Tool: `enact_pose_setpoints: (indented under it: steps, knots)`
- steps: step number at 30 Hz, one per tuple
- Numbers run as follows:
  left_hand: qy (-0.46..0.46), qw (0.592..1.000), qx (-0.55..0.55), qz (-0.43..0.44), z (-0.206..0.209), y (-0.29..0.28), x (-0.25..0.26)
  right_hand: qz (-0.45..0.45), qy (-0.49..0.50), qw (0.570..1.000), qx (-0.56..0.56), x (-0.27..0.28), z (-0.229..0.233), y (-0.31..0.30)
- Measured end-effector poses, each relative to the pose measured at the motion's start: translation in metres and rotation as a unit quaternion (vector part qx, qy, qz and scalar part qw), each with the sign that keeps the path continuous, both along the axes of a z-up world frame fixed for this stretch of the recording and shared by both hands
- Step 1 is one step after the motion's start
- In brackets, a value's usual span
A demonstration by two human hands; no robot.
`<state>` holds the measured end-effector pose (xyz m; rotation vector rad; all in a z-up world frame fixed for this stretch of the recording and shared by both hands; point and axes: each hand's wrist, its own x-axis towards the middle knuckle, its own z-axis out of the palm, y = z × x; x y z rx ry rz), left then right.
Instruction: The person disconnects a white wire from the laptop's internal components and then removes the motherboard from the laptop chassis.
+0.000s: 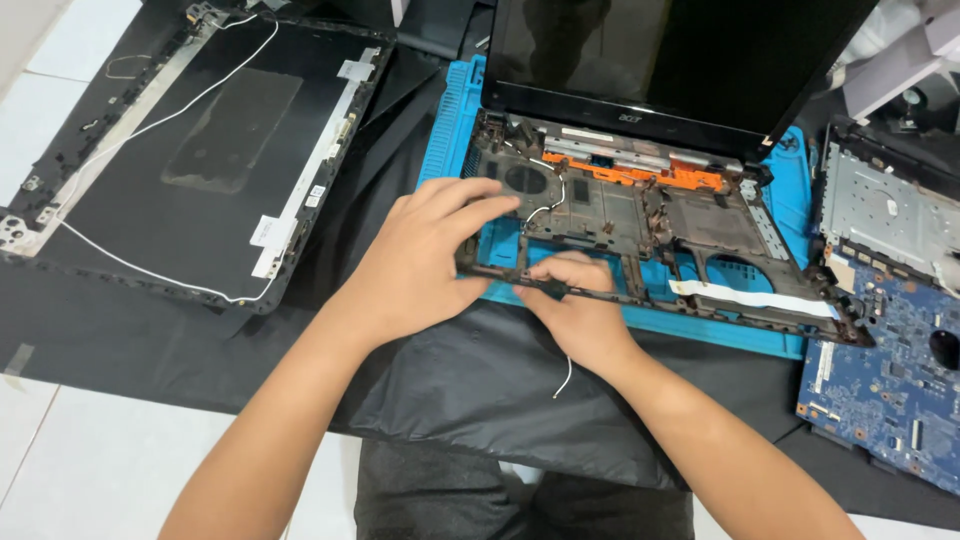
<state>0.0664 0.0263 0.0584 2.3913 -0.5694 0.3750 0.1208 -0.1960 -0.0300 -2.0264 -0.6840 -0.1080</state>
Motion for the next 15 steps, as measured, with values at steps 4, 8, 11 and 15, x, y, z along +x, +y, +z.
enact_pose_setpoints:
  steps: [4, 8, 11, 15]
  knots:
    - [-0.070, 0.994, -0.070, 0.042, -0.016, 0.010, 0.000, 0.035, -0.109, 0.993, -0.039, -0.010, 0.010, -0.003]
    - [-0.057, 0.991, -0.079, 0.088, -0.048, 0.030, 0.015, 0.064, -0.144, 0.980, -0.121, -0.029, 0.032, -0.012]
    - [-0.028, 0.991, -0.079, 0.101, -0.054, 0.033, 0.021, 0.074, -0.187, 0.962, -0.184, -0.044, 0.051, -0.029]
    - [-0.044, 0.991, -0.066, 0.108, -0.061, 0.037, 0.033, 0.092, -0.348, 0.898, -0.253, -0.072, 0.061, -0.081]
